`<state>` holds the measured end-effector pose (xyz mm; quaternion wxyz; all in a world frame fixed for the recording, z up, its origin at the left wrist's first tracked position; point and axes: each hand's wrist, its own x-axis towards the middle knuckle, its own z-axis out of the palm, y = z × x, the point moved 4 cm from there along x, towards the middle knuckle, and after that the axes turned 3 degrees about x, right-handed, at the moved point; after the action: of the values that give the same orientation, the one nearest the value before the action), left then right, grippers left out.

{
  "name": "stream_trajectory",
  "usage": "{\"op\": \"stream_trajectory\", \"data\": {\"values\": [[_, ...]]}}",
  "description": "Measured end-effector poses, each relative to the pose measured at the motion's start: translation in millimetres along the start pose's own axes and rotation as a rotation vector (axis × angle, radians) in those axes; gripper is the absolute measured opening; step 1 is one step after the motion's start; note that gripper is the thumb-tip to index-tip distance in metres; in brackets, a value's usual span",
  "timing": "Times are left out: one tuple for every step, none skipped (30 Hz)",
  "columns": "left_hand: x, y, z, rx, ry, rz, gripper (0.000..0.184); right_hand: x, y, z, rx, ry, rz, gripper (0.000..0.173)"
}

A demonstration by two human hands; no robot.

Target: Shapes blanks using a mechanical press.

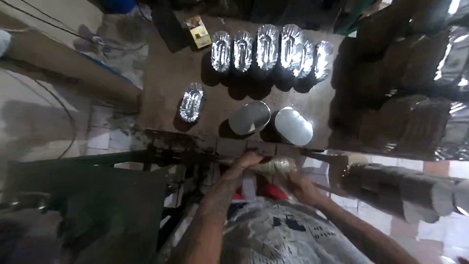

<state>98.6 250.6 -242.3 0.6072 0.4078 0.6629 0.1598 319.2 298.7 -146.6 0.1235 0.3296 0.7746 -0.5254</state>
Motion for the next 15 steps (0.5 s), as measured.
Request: {"op": "stream_trajectory", "data": {"values": [[-1, 0, -3, 0.091, 0.024, -0.073, 0.05, -7, 15, 6, -0.123, -0.106, 0.051, 0.03], [-13, 12, -13, 0.092, -0.022, -0.24, 0.049, -11, 27, 14, -0.178, -0.188, 0.084, 0.031], [-21, 20, -18, 0.069, -0.071, -0.385, 0.047, -15, 38, 24, -0.197, -0.242, 0.096, 0.031], [-21, 17, -17, 0.056, -0.117, -0.437, 0.046, -21, 49, 35, -0.199, -0.274, 0.095, 0.032], [-15, 6, -12, 0.076, -0.166, -0.413, 0.049, -26, 57, 47, -0.191, -0.289, 0.099, 0.033], [-12, -3, -16, 0.099, -0.185, -0.359, 0.053, -24, 59, 51, -0.187, -0.305, 0.137, 0.035], [-21, -3, -31, 0.103, -0.168, -0.312, 0.06, -19, 57, 51, -0.195, -0.298, 0.153, 0.037], [-45, 1, -47, 0.096, -0.14, -0.297, 0.066, -19, 51, 51, -0.201, -0.291, 0.155, 0.038], [-76, 3, -65, 0.078, -0.073, -0.288, 0.068, -20, 41, 49, -0.182, -0.293, 0.148, 0.039], [-109, 4, -84, 0.046, 0.04, -0.27, 0.068, -21, 31, 47, -0.171, -0.296, 0.117, 0.04], [-144, 1, -101, 0.002, 0.193, -0.22, 0.067, -20, 24, 45, -0.164, -0.308, 0.087, 0.04], [-182, -3, -114, -0.079, 0.362, -0.118, 0.06, -16, 21, 46, -0.177, -0.316, 0.037, 0.04], [-220, -8, -126, -0.174, 0.527, 0.003, 0.052, -12, 16, 50, -0.205, -0.34, -0.013, 0.039], [-255, -15, -139, -0.249, 0.661, 0.098, 0.051, -7, 10, 54, -0.234, -0.378, -0.056, 0.039], [-286, -23, -154, -0.328, 0.771, 0.127, 0.055, -2, 4, 58, -0.252, -0.413, -0.086, 0.038]]}}
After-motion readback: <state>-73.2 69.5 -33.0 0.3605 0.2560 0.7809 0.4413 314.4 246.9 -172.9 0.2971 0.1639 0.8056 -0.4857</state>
